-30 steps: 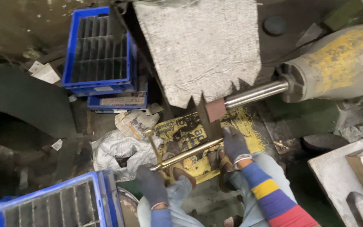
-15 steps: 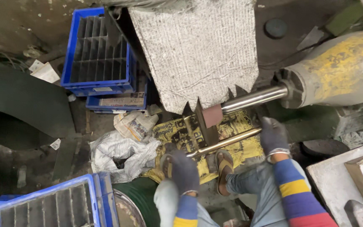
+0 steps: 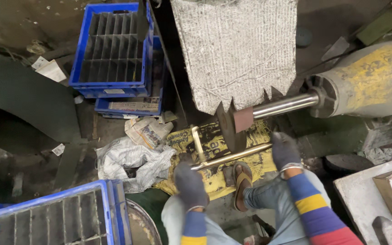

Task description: The person uses a rotating abrasive wheel to polish a brass metal fitting and a long brass rod, moving each piece against the wheel before placing the rod into a blue crate.

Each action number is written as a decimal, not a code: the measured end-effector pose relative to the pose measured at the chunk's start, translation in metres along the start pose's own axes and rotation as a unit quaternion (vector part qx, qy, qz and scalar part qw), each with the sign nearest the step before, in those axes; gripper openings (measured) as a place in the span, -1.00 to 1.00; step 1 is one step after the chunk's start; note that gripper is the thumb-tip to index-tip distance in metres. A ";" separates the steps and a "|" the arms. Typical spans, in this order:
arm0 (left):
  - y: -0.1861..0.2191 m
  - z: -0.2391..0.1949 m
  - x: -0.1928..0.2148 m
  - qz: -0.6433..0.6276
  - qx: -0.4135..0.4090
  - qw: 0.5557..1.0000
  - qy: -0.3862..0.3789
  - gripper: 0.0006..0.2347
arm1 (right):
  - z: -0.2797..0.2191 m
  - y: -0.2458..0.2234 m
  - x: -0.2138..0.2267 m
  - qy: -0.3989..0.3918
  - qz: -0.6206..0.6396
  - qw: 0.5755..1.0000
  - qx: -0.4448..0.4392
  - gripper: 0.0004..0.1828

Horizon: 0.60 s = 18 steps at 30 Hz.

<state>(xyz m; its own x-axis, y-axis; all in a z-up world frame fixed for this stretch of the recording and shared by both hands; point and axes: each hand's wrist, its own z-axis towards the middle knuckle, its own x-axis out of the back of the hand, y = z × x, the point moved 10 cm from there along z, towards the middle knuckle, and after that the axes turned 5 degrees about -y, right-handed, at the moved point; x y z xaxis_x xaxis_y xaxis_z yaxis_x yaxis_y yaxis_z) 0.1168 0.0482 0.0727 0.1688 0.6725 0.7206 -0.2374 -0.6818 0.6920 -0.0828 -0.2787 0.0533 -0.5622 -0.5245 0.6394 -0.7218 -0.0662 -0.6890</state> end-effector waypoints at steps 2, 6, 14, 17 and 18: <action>-0.033 0.003 0.015 -0.078 0.085 0.993 -0.015 -0.94 | -0.017 -0.010 -0.024 -0.034 -0.089 0.995 -0.027 -0.51; -0.044 0.015 0.058 0.076 0.047 0.995 0.036 -0.97 | -0.030 -0.031 -0.056 -0.044 -0.007 0.998 0.055 -0.54; -0.011 0.006 0.042 0.042 -0.024 0.997 0.064 -0.94 | -0.011 -0.006 -0.039 -0.052 0.027 0.998 0.028 -0.54; 0.010 0.000 0.007 0.004 -0.017 1.000 0.025 -0.93 | 0.000 0.028 0.001 0.015 0.017 0.995 -0.095 -0.52; 0.025 -0.002 0.002 0.020 -0.040 0.999 0.026 -0.92 | 0.007 0.023 0.016 0.045 0.012 0.997 -0.060 -0.53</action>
<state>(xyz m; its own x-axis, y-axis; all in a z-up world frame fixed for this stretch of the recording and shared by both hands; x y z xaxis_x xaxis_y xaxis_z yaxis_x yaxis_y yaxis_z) 0.1098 0.0328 0.0912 0.1090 0.6609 0.7426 -0.3188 -0.6843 0.6558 -0.1058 -0.2943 0.0451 -0.6101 -0.4452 0.6554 -0.7479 0.0506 -0.6618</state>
